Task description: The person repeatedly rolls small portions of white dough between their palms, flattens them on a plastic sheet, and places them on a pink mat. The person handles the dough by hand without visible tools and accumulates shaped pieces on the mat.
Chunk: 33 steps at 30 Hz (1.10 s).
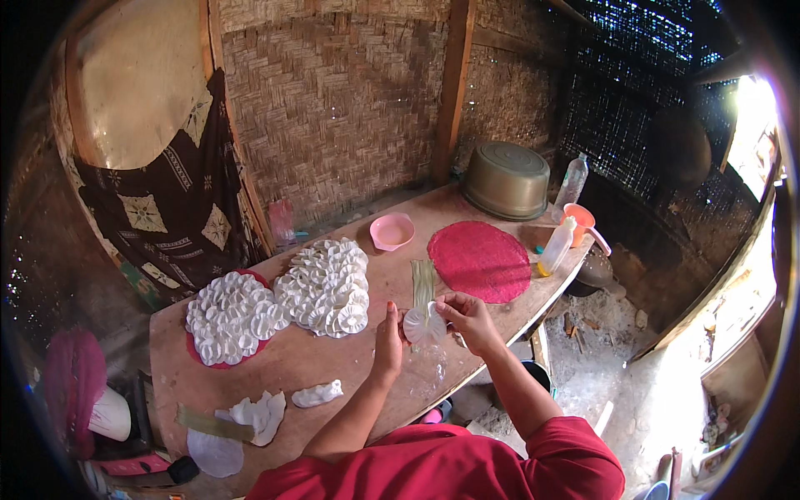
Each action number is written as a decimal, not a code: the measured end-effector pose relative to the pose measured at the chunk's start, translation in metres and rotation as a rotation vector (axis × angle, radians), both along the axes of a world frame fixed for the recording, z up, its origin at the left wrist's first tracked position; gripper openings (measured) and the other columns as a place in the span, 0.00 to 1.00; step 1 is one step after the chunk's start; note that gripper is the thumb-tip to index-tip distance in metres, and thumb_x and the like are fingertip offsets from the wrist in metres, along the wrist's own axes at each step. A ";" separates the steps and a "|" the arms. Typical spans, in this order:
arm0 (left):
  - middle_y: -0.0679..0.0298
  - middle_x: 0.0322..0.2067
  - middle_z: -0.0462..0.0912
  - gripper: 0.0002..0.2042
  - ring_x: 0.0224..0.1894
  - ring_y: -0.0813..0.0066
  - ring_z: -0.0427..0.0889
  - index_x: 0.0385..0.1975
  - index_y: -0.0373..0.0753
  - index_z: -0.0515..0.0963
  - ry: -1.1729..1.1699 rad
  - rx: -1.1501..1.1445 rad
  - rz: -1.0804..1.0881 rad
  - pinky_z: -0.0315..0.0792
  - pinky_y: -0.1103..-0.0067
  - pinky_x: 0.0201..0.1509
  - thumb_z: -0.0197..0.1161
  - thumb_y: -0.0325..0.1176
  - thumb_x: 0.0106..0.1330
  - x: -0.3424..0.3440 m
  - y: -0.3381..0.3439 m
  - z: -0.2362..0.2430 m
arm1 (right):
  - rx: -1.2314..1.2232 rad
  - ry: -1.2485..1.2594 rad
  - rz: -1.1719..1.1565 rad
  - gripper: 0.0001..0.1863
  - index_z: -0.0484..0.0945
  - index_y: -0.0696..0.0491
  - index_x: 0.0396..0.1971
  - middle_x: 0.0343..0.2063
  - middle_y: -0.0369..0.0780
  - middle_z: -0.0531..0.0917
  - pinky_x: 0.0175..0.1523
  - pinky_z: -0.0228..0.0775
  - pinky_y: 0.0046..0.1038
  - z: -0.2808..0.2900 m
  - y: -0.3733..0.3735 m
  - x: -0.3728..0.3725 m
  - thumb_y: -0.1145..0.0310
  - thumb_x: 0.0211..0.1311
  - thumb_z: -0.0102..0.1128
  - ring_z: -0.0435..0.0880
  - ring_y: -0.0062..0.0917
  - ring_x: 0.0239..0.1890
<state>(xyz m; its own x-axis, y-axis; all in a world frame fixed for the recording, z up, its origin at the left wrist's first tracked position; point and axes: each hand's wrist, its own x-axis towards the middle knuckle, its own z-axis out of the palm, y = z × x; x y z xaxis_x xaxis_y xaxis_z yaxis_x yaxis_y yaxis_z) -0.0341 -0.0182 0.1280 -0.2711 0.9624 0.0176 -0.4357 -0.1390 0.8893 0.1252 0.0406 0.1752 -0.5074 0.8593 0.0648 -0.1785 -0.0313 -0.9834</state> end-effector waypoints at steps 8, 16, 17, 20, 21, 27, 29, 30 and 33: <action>0.72 0.19 0.73 0.30 0.20 0.87 0.65 0.28 0.37 0.78 0.127 -0.018 -0.031 0.58 0.85 0.23 0.39 0.60 0.72 0.002 -0.006 0.009 | 0.340 -0.319 0.037 0.13 0.80 0.60 0.38 0.29 0.34 0.81 0.30 0.69 0.20 0.020 0.003 0.005 0.66 0.59 0.66 0.76 0.13 0.26; 0.62 0.21 0.75 0.27 0.26 0.74 0.75 0.32 0.33 0.78 0.629 0.206 0.106 0.68 0.77 0.31 0.42 0.52 0.74 0.003 -0.013 0.021 | 0.647 -0.473 -0.032 0.13 0.82 0.56 0.37 0.28 0.39 0.81 0.32 0.71 0.23 0.040 -0.006 0.002 0.69 0.51 0.70 0.79 0.22 0.23; 0.61 0.23 0.77 0.26 0.28 0.72 0.76 0.33 0.32 0.77 0.693 0.257 0.131 0.68 0.75 0.32 0.42 0.51 0.74 0.003 -0.013 0.022 | 0.741 -0.419 -0.041 0.13 0.82 0.56 0.36 0.28 0.40 0.81 0.33 0.71 0.24 0.039 -0.004 0.001 0.69 0.50 0.70 0.79 0.23 0.24; 0.58 0.30 0.80 0.25 0.32 0.71 0.78 0.37 0.32 0.78 0.734 0.254 0.104 0.70 0.75 0.34 0.43 0.50 0.74 0.001 -0.009 0.018 | 0.914 -0.340 -0.002 0.12 0.82 0.57 0.34 0.28 0.40 0.82 0.36 0.71 0.24 0.024 0.011 0.001 0.70 0.51 0.70 0.80 0.23 0.26; 0.57 0.33 0.81 0.25 0.33 0.71 0.79 0.38 0.32 0.78 0.720 0.220 0.084 0.70 0.76 0.34 0.43 0.50 0.73 0.000 -0.007 0.016 | 0.969 -0.332 0.014 0.11 0.82 0.57 0.34 0.28 0.39 0.82 0.36 0.71 0.24 0.016 0.020 0.003 0.70 0.51 0.71 0.80 0.22 0.27; 0.63 0.35 0.80 0.26 0.26 0.83 0.72 0.44 0.37 0.79 0.641 0.077 0.212 0.69 0.84 0.31 0.40 0.53 0.74 -0.027 -0.018 -0.013 | 0.316 -0.422 -0.078 0.11 0.83 0.61 0.31 0.26 0.36 0.84 0.34 0.70 0.24 -0.035 0.097 0.049 0.68 0.56 0.68 0.79 0.16 0.29; 0.65 0.32 0.79 0.21 0.27 0.83 0.73 0.46 0.38 0.79 0.644 0.030 0.231 0.70 0.83 0.31 0.45 0.49 0.73 -0.051 -0.038 -0.021 | 0.371 -0.628 -0.283 0.11 0.84 0.59 0.30 0.23 0.35 0.84 0.33 0.70 0.24 -0.048 0.132 0.077 0.65 0.57 0.67 0.78 0.17 0.26; 0.64 0.32 0.79 0.18 0.27 0.82 0.74 0.46 0.39 0.78 0.748 0.020 0.250 0.70 0.83 0.31 0.50 0.46 0.72 -0.064 -0.051 -0.024 | 0.376 -0.599 -0.385 0.13 0.84 0.59 0.27 0.21 0.36 0.83 0.32 0.70 0.25 -0.057 0.150 0.087 0.62 0.57 0.67 0.79 0.18 0.24; 0.56 0.41 0.79 0.15 0.43 0.64 0.80 0.45 0.38 0.77 1.108 -0.304 0.137 0.73 0.72 0.41 0.66 0.38 0.61 -0.097 -0.096 -0.030 | 0.349 -0.867 -0.582 0.19 0.84 0.58 0.24 0.17 0.38 0.82 0.32 0.71 0.28 -0.090 0.201 0.116 0.54 0.58 0.64 0.79 0.23 0.22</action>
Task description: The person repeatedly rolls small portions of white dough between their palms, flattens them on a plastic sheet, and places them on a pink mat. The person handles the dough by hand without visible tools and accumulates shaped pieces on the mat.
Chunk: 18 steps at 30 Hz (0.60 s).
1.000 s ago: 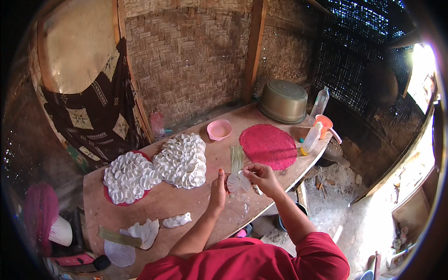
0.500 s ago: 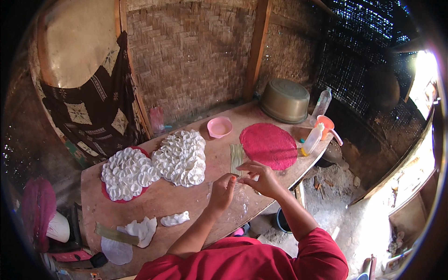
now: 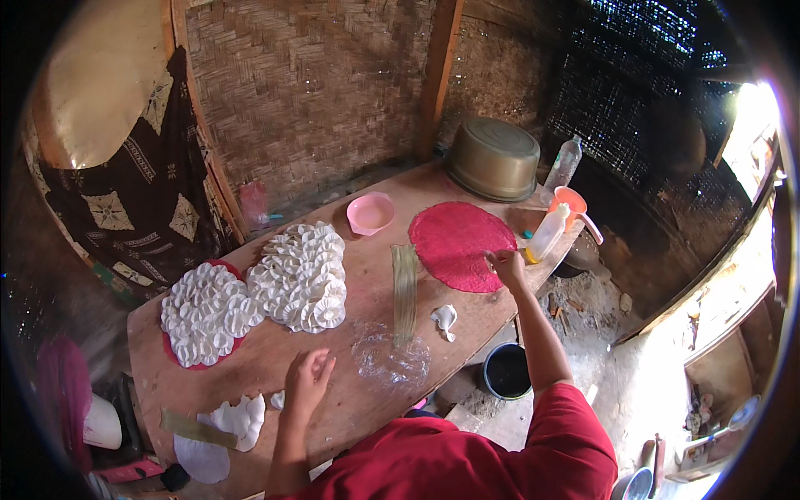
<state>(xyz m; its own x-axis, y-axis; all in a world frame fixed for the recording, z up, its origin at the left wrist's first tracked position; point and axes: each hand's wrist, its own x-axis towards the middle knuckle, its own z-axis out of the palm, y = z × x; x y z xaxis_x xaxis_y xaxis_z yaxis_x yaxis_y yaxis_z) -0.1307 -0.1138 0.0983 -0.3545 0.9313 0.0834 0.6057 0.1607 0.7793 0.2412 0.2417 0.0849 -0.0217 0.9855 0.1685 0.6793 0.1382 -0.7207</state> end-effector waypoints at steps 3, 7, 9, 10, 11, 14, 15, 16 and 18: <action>0.56 0.44 0.78 0.20 0.48 0.57 0.76 0.47 0.38 0.75 0.451 -0.015 -0.067 0.70 0.69 0.49 0.69 0.36 0.55 -0.014 -0.039 -0.005 | -0.074 0.208 -0.156 0.27 0.83 0.59 0.22 0.16 0.42 0.81 0.33 0.71 0.30 -0.044 0.044 0.016 0.46 0.60 0.58 0.80 0.28 0.22; 0.56 0.45 0.77 0.27 0.51 0.54 0.73 0.52 0.39 0.73 0.262 -0.115 -0.053 0.66 0.66 0.56 0.72 0.34 0.50 -0.014 -0.061 -0.015 | -0.202 0.368 -0.301 0.35 0.83 0.59 0.20 0.20 0.49 0.83 0.36 0.74 0.33 -0.091 0.080 0.029 0.39 0.63 0.48 0.83 0.37 0.24; 0.56 0.45 0.77 0.28 0.51 0.53 0.73 0.53 0.39 0.72 0.191 -0.147 -0.040 0.66 0.66 0.57 0.72 0.33 0.49 -0.014 -0.063 -0.022 | -0.060 -0.052 -0.389 0.36 0.83 0.59 0.21 0.22 0.50 0.83 0.38 0.74 0.36 -0.100 0.082 0.034 0.38 0.64 0.46 0.83 0.42 0.27; 0.55 0.45 0.77 0.28 0.51 0.53 0.73 0.52 0.37 0.72 0.223 -0.141 -0.039 0.67 0.66 0.56 0.72 0.33 0.49 -0.015 -0.063 -0.025 | -0.034 -0.268 -0.421 0.36 0.83 0.59 0.21 0.24 0.51 0.83 0.39 0.75 0.37 -0.100 0.078 0.034 0.38 0.64 0.45 0.83 0.44 0.28; 0.54 0.45 0.77 0.28 0.51 0.53 0.74 0.51 0.36 0.73 0.254 -0.136 -0.039 0.69 0.67 0.55 0.73 0.32 0.48 -0.017 -0.062 -0.028 | 0.001 -0.403 -0.382 0.32 0.84 0.58 0.27 0.26 0.51 0.84 0.43 0.75 0.41 -0.098 0.072 0.033 0.41 0.63 0.49 0.83 0.48 0.32; 0.54 0.45 0.78 0.26 0.48 0.55 0.77 0.48 0.34 0.75 0.274 -0.159 -0.053 0.71 0.68 0.52 0.74 0.30 0.48 -0.026 -0.059 -0.033 | 0.421 -0.428 -0.143 0.25 0.83 0.56 0.34 0.31 0.51 0.84 0.42 0.74 0.43 -0.082 0.032 0.020 0.47 0.62 0.53 0.83 0.48 0.35; 0.55 0.45 0.79 0.25 0.47 0.57 0.78 0.47 0.34 0.76 0.264 -0.158 -0.064 0.72 0.68 0.50 0.74 0.30 0.47 -0.030 -0.057 -0.032 | 0.475 -0.353 -0.011 0.18 0.82 0.55 0.37 0.36 0.52 0.82 0.41 0.75 0.41 -0.078 0.011 0.011 0.55 0.62 0.55 0.82 0.47 0.37; 0.56 0.45 0.79 0.23 0.46 0.59 0.78 0.45 0.34 0.77 0.101 -0.161 0.017 0.72 0.68 0.50 0.74 0.30 0.48 -0.033 -0.055 -0.031 | 0.168 -0.224 0.046 0.16 0.81 0.55 0.39 0.37 0.51 0.80 0.39 0.76 0.38 -0.077 -0.008 -0.005 0.59 0.62 0.55 0.82 0.45 0.35; 0.59 0.45 0.79 0.18 0.45 0.63 0.79 0.42 0.35 0.79 -0.262 -0.160 0.170 0.73 0.68 0.49 0.73 0.30 0.51 -0.037 -0.048 -0.027 | 0.128 -0.375 0.453 0.24 0.77 0.52 0.49 0.42 0.52 0.77 0.47 0.73 0.42 -0.075 -0.051 -0.027 0.51 0.61 0.57 0.80 0.45 0.43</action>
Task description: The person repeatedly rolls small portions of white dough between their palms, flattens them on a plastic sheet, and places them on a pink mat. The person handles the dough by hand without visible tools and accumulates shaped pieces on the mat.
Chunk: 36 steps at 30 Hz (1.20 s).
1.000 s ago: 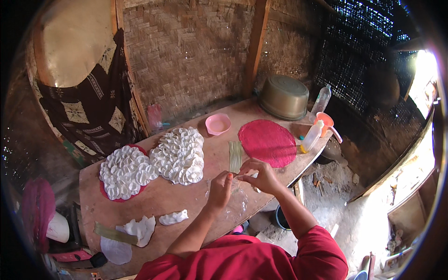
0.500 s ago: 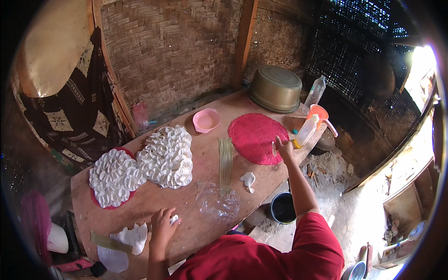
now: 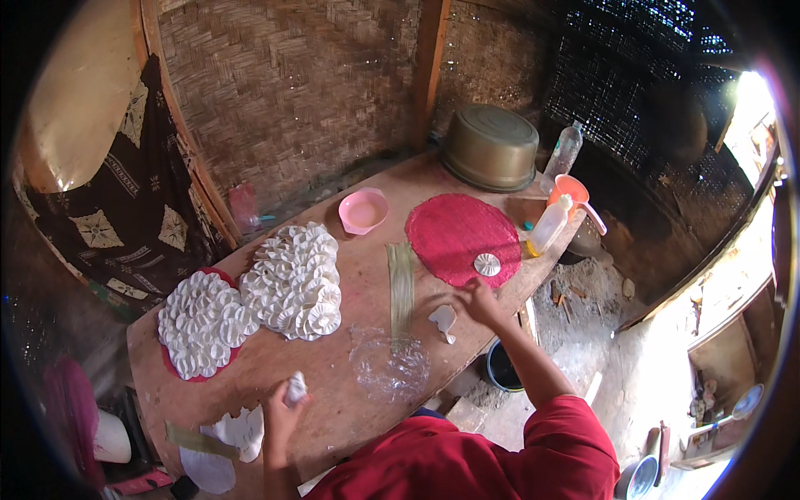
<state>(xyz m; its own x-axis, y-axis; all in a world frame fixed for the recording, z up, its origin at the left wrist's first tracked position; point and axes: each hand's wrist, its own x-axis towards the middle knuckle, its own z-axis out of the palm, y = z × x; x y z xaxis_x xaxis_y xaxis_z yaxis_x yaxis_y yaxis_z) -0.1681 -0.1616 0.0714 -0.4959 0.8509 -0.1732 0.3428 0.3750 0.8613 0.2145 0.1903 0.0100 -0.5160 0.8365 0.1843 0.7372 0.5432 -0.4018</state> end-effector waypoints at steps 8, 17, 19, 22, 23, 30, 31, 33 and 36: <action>0.61 0.32 0.79 0.22 0.29 0.73 0.81 0.53 0.39 0.70 -0.946 0.362 -0.014 0.77 0.77 0.29 0.65 0.40 0.63 0.025 0.075 0.017 | -0.146 0.324 -0.194 0.26 0.74 0.56 0.51 0.31 0.43 0.84 0.44 0.75 0.37 0.035 -0.069 -0.043 0.65 0.52 0.68 0.84 0.37 0.35; 0.66 0.21 0.80 0.15 0.18 0.82 0.76 0.37 0.33 0.78 -0.210 0.284 -0.312 0.69 0.81 0.20 0.72 0.33 0.54 0.096 0.134 0.026 | -0.342 0.721 0.271 0.28 0.66 0.57 0.58 0.38 0.48 0.82 0.44 0.74 0.29 0.110 -0.152 -0.145 0.68 0.59 0.65 0.82 0.26 0.40; 0.59 0.22 0.81 0.17 0.20 0.72 0.80 0.38 0.33 0.77 -0.165 0.276 -0.315 0.71 0.75 0.24 0.72 0.34 0.53 0.093 0.136 0.033 | -0.173 0.645 0.258 0.24 0.71 0.58 0.54 0.37 0.49 0.82 0.43 0.74 0.30 0.125 -0.159 -0.152 0.66 0.60 0.64 0.82 0.28 0.38; 0.53 0.24 0.81 0.18 0.25 0.57 0.82 0.36 0.35 0.76 0.316 0.649 -0.278 0.73 0.69 0.28 0.72 0.40 0.53 0.089 0.136 0.041 | -0.314 0.604 0.165 0.19 0.76 0.59 0.48 0.34 0.49 0.83 0.41 0.74 0.31 0.124 -0.148 -0.159 0.63 0.62 0.61 0.82 0.28 0.35; 0.52 0.24 0.81 0.18 0.27 0.54 0.82 0.35 0.35 0.76 0.390 0.549 -0.269 0.74 0.68 0.30 0.72 0.41 0.53 0.088 0.134 0.042 | -0.370 0.586 0.135 0.18 0.76 0.60 0.47 0.33 0.49 0.83 0.39 0.74 0.30 0.117 -0.140 -0.162 0.62 0.63 0.60 0.82 0.28 0.34; 0.57 0.37 0.79 0.25 0.38 0.54 0.81 0.35 0.40 0.75 0.606 0.296 -0.262 0.73 0.64 0.39 0.72 0.54 0.47 0.062 0.108 0.017 | -1.300 1.064 -0.015 0.22 0.66 0.66 0.54 0.50 0.50 0.73 0.54 0.76 0.34 0.035 -0.065 -0.151 0.62 0.74 0.40 0.78 0.37 0.50; 0.59 0.39 0.78 0.26 0.40 0.56 0.80 0.36 0.41 0.76 0.630 0.208 -0.256 0.73 0.65 0.40 0.71 0.55 0.47 0.055 0.099 0.011 | -1.361 1.097 0.005 0.23 0.64 0.66 0.55 0.51 0.50 0.73 0.56 0.74 0.35 0.029 -0.058 -0.147 0.61 0.74 0.39 0.77 0.38 0.52; 0.60 0.42 0.75 0.29 0.46 0.55 0.77 0.39 0.40 0.75 0.834 0.037 -0.333 0.70 0.62 0.46 0.70 0.58 0.46 0.047 0.087 0.006 | -1.490 1.202 0.017 0.29 0.60 0.65 0.58 0.54 0.52 0.71 0.62 0.69 0.39 0.030 -0.047 -0.145 0.53 0.75 0.34 0.75 0.42 0.55; 0.59 0.51 0.72 0.34 0.56 0.53 0.68 0.44 0.39 0.76 0.920 0.068 -0.247 0.64 0.57 0.56 0.67 0.62 0.46 0.048 0.085 0.015 | -1.560 1.198 -0.003 0.36 0.58 0.64 0.61 0.57 0.52 0.69 0.63 0.66 0.43 0.048 -0.048 -0.154 0.44 0.72 0.32 0.73 0.43 0.57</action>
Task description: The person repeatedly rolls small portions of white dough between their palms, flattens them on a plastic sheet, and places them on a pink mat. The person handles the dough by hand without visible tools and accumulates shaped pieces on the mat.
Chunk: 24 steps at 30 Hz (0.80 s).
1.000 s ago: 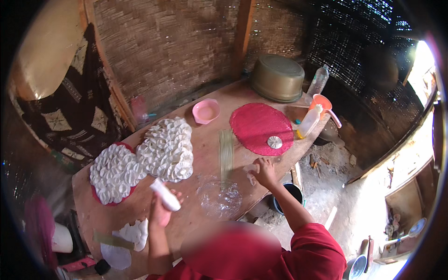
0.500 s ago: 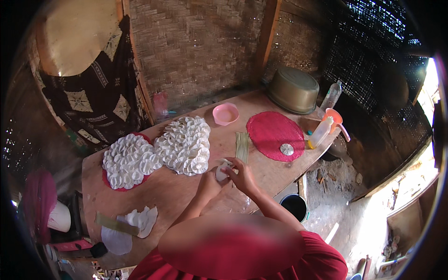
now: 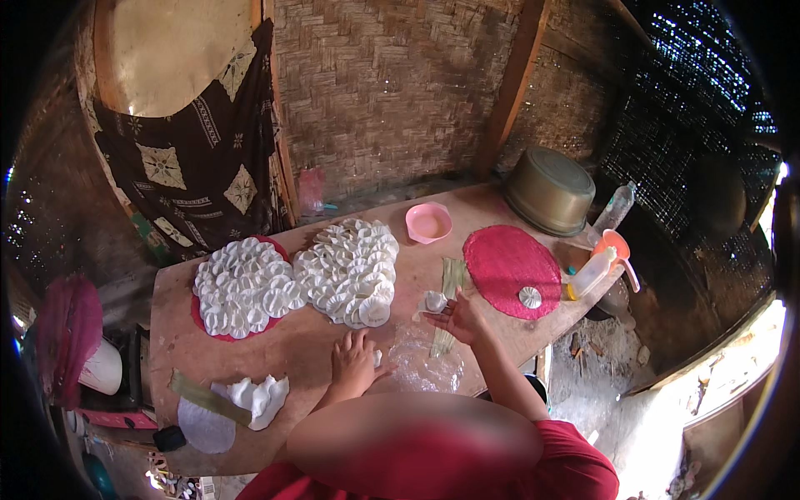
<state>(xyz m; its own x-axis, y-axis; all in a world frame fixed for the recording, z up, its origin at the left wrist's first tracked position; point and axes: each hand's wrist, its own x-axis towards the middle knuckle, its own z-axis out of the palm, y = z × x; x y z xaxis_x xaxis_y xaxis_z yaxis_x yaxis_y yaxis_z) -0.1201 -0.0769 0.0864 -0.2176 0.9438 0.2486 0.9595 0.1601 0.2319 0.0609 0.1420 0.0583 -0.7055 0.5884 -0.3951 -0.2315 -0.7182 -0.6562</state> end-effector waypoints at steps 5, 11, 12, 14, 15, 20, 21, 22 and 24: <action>0.58 0.55 0.73 0.27 0.54 0.57 0.72 0.40 0.39 0.81 0.175 0.508 -0.113 0.67 0.61 0.55 0.69 0.55 0.48 -0.004 0.049 0.050 | -0.184 0.386 0.319 0.43 0.56 0.60 0.65 0.60 0.49 0.68 0.65 0.57 0.46 0.037 -0.037 -0.033 0.35 0.67 0.28 0.70 0.42 0.60; 0.63 0.16 0.77 0.18 0.16 0.70 0.75 0.14 0.40 0.74 -0.984 0.670 -0.304 0.71 0.79 0.24 0.62 0.42 0.64 -0.042 0.118 0.061 | 0.601 -0.128 0.557 0.43 0.74 0.56 0.56 0.50 0.45 0.79 0.66 0.53 0.44 0.058 0.023 -0.057 0.32 0.66 0.28 0.69 0.36 0.60; 0.65 0.11 0.72 0.23 0.11 0.74 0.70 0.10 0.42 0.69 -1.458 0.658 -0.271 0.67 0.80 0.18 0.58 0.46 0.67 -0.044 0.124 0.057 | 0.880 -0.464 0.412 0.39 0.74 0.54 0.56 0.56 0.46 0.74 0.67 0.50 0.41 0.054 0.046 -0.061 0.34 0.67 0.34 0.65 0.37 0.63; 0.72 0.07 0.60 0.28 0.07 0.80 0.57 0.08 0.47 0.57 -1.892 0.770 -0.145 0.56 0.81 0.11 0.52 0.52 0.70 -0.049 0.141 0.050 | 1.552 -0.925 0.098 0.37 0.72 0.49 0.59 0.67 0.48 0.57 0.71 0.42 0.45 0.039 0.089 -0.079 0.34 0.65 0.37 0.54 0.45 0.69; 0.73 0.08 0.54 0.30 0.08 0.81 0.53 0.08 0.48 0.53 -1.940 0.754 -0.067 0.56 0.81 0.13 0.49 0.57 0.70 -0.051 0.145 0.046 | 1.648 -1.062 0.077 0.36 0.71 0.47 0.60 0.68 0.48 0.54 0.71 0.38 0.48 0.030 0.108 -0.082 0.34 0.64 0.39 0.49 0.47 0.70; 0.67 0.29 0.72 0.32 0.34 0.73 0.72 0.27 0.47 0.70 -2.447 0.387 -0.281 0.66 0.73 0.41 0.35 0.72 0.63 -0.059 0.165 0.029 | 1.820 -1.362 0.035 0.37 0.74 0.45 0.57 0.71 0.47 0.48 0.68 0.25 0.64 -0.009 0.181 -0.107 0.32 0.60 0.42 0.36 0.52 0.72; 0.65 0.38 0.73 0.32 0.43 0.70 0.72 0.36 0.47 0.71 -2.440 0.415 -0.128 0.63 0.68 0.50 0.36 0.72 0.63 -0.055 0.169 0.024 | 1.839 -1.335 0.021 0.37 0.74 0.45 0.57 0.71 0.47 0.48 0.68 0.25 0.63 -0.015 0.189 -0.112 0.33 0.60 0.42 0.36 0.52 0.72; 0.64 0.46 0.74 0.34 0.51 0.67 0.72 0.45 0.48 0.73 -2.429 0.429 -0.055 0.61 0.64 0.59 0.36 0.72 0.63 -0.051 0.175 0.019 | 1.835 -1.354 0.047 0.37 0.74 0.45 0.57 0.71 0.47 0.48 0.68 0.24 0.62 -0.020 0.196 -0.116 0.33 0.60 0.42 0.36 0.51 0.72; 0.63 0.66 0.57 0.37 0.69 0.66 0.53 0.64 0.51 0.60 -2.401 0.366 -0.101 0.43 0.62 0.71 0.35 0.71 0.63 -0.054 0.176 0.010 | 1.833 -1.373 0.090 0.37 0.74 0.45 0.57 0.70 0.47 0.49 0.69 0.23 0.62 -0.028 0.206 -0.121 0.33 0.60 0.41 0.36 0.51 0.72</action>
